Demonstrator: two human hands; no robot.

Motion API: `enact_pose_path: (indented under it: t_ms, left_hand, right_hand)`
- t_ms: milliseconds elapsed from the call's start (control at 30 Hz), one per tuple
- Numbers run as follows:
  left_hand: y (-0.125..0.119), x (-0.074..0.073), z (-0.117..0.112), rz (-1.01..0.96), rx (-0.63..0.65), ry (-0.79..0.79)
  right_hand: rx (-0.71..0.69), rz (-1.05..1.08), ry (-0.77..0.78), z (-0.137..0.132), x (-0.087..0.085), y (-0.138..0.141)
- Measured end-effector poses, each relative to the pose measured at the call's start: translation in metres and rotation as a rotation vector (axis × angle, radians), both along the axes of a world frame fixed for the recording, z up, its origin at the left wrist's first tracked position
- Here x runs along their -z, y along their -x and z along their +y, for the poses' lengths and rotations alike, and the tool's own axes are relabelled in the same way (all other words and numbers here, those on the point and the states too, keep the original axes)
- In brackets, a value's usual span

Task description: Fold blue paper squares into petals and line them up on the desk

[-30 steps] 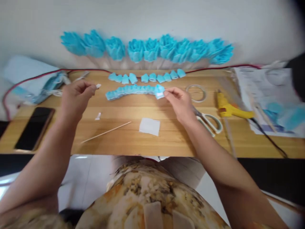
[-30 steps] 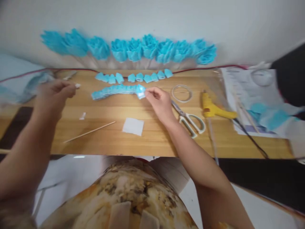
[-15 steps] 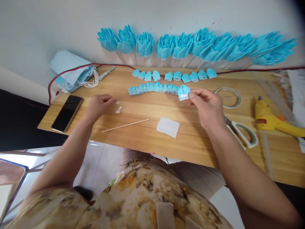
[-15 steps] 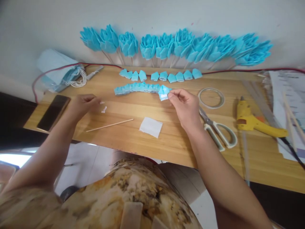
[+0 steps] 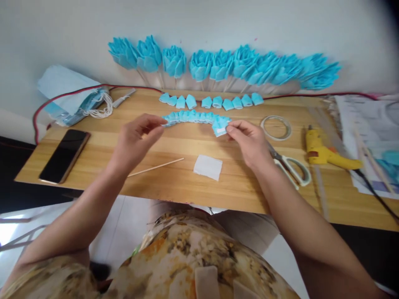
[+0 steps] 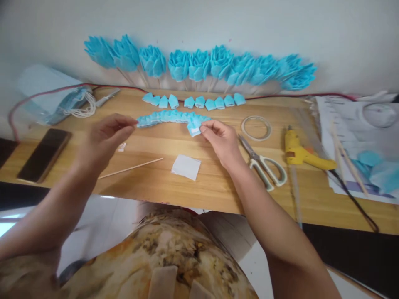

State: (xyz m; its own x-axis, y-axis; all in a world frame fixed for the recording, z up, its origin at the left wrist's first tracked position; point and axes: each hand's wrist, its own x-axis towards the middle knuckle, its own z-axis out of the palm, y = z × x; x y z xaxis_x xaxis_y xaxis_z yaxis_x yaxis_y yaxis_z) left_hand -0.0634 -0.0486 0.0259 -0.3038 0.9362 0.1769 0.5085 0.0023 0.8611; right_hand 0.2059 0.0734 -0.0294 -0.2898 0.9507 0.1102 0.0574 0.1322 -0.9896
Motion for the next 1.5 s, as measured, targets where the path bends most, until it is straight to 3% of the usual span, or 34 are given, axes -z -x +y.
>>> enact_pose_path:
  t_ms: [67, 167, 367, 533, 767, 1167, 1500]
  left_hand:
    - [-0.029, -0.002, 0.013, -0.041, 0.153, 0.032]
    - [-0.060, 0.001, 0.037, -0.076, 0.249, 0.085]
    - [-0.078, 0.012, 0.064, -0.308, 0.384, 0.297]
    - [-0.084, 0.024, 0.065, -0.474, 0.335, 0.242]
    - [-0.083, 0.030, 0.064, -0.457, 0.250, 0.163]
    - [-0.083, 0.025, 0.059, -0.429, 0.281, 0.175]
    - [-0.080, 0.032, 0.061, -0.486, 0.239, 0.212]
  right_hand:
    - [-0.024, 0.012, 0.012, -0.001, -0.001, 0.000]
    - [-0.056, 0.034, 0.006, -0.003, -0.006, 0.000]
    - [-0.075, 0.059, 0.011, -0.007, -0.013, 0.001]
    - [-0.081, 0.043, 0.043, -0.006, -0.012, -0.001]
    - [-0.197, 0.119, 0.235, -0.006, -0.012, -0.004]
    - [-0.209, -0.025, 0.098, -0.010, -0.017, -0.001]
    - [-0.191, -0.024, 0.102, -0.011, -0.019, 0.000]
